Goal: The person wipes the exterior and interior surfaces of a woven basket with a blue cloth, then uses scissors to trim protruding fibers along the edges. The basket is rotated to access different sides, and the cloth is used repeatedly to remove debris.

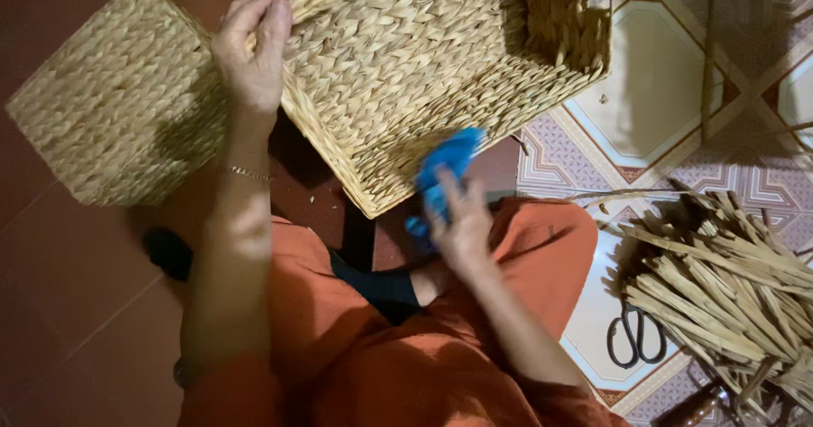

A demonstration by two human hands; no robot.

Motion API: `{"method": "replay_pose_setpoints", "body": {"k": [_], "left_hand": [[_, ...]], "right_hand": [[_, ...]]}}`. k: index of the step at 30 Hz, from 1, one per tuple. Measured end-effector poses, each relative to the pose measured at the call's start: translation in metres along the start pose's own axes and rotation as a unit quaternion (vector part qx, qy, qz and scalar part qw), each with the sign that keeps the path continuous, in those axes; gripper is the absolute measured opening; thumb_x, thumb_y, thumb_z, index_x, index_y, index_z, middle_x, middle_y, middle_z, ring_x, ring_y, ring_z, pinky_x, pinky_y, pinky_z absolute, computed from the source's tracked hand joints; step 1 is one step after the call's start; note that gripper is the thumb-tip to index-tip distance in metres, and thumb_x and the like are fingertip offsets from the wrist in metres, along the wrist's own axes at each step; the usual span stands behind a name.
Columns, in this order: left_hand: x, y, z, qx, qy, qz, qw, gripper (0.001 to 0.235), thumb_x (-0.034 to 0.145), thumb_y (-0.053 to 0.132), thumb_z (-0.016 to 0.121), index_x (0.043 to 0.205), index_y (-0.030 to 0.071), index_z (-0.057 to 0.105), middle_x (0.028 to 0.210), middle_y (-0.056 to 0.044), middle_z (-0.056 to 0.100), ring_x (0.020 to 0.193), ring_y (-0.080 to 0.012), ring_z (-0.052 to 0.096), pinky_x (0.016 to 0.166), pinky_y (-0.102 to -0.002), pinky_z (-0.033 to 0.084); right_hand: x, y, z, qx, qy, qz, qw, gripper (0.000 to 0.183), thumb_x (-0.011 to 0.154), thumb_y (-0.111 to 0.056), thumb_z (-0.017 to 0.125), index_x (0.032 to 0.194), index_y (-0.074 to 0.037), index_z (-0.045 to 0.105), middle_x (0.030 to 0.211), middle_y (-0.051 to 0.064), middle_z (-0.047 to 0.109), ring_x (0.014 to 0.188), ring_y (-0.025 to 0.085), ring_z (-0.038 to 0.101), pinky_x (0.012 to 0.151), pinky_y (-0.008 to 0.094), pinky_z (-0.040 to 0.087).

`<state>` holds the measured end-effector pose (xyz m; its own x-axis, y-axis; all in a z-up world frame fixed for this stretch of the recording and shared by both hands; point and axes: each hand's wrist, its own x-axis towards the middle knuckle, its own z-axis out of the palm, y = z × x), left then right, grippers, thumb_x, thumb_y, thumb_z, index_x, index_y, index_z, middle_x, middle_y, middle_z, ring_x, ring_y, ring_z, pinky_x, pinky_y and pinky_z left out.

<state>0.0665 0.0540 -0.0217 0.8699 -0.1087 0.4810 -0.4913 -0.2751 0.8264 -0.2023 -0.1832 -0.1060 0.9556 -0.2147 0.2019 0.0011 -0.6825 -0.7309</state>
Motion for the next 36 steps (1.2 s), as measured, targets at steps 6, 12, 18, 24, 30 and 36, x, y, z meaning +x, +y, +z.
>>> {"method": "replay_pose_setpoints", "body": {"k": [6,12,18,24,30,36], "left_hand": [[-0.014,-0.013,-0.005,-0.071,0.023,-0.056,0.996,0.036,0.113,0.027,0.057,0.139,0.002,0.055,0.141,-0.016,0.057,0.133,-0.0238,0.059,0.114,-0.039,0.055],[-0.013,-0.034,-0.007,-0.11,0.012,-0.04,0.993,0.033,0.119,0.029,0.044,0.139,0.004,0.054,0.153,-0.015,0.051,0.145,-0.0269,0.052,0.131,-0.041,0.042],[-0.01,-0.023,-0.008,-0.082,-0.002,-0.075,0.994,0.04,0.117,0.034,0.042,0.139,0.002,0.05,0.159,-0.017,0.041,0.148,-0.0297,0.044,0.128,-0.044,0.035],[-0.005,-0.012,-0.005,0.015,0.005,-0.088,0.996,0.066,0.114,0.053,0.018,0.143,0.004,0.052,0.157,-0.016,0.044,0.152,-0.0308,0.038,0.13,-0.045,0.029],[-0.002,-0.016,-0.005,-0.025,0.024,-0.106,0.994,0.063,0.114,0.051,0.022,0.141,0.003,0.053,0.155,-0.016,0.045,0.15,-0.0307,0.041,0.128,-0.043,0.031],[-0.006,-0.018,-0.009,-0.044,0.006,-0.08,0.996,0.058,0.115,0.046,0.023,0.144,0.005,0.052,0.157,-0.016,0.044,0.151,-0.0284,0.038,0.13,-0.044,0.029]], "right_hand": [[0.003,-0.031,-0.001,-0.062,-0.075,-0.106,0.99,0.071,0.069,-0.011,0.083,0.137,-0.02,0.063,0.106,0.022,0.057,0.096,0.041,0.057,0.072,0.049,0.054],[0.064,0.059,-0.05,-0.124,0.062,-0.042,0.989,0.061,0.08,-0.006,0.077,0.139,-0.018,0.064,0.109,0.019,0.058,0.096,0.038,0.059,0.081,0.047,0.053],[0.109,0.091,-0.069,-0.135,0.089,0.059,0.985,0.055,0.087,-0.016,0.084,0.138,-0.017,0.065,0.102,0.021,0.058,0.091,0.04,0.06,0.076,0.049,0.051],[0.044,-0.01,-0.02,-0.074,-0.03,-0.038,0.996,0.069,0.078,-0.016,0.084,0.141,-0.022,0.057,0.106,0.02,0.058,0.089,0.039,0.06,0.071,0.048,0.054],[0.02,-0.05,-0.002,-0.079,-0.136,-0.122,0.98,0.085,0.066,-0.009,0.08,0.146,-0.021,0.056,0.109,0.019,0.056,0.097,0.039,0.058,0.073,0.048,0.057],[0.052,0.018,-0.037,-0.116,0.02,-0.104,0.988,0.064,0.069,-0.015,0.084,0.13,-0.019,0.066,0.103,0.018,0.061,0.093,0.039,0.061,0.069,0.048,0.055]]}}
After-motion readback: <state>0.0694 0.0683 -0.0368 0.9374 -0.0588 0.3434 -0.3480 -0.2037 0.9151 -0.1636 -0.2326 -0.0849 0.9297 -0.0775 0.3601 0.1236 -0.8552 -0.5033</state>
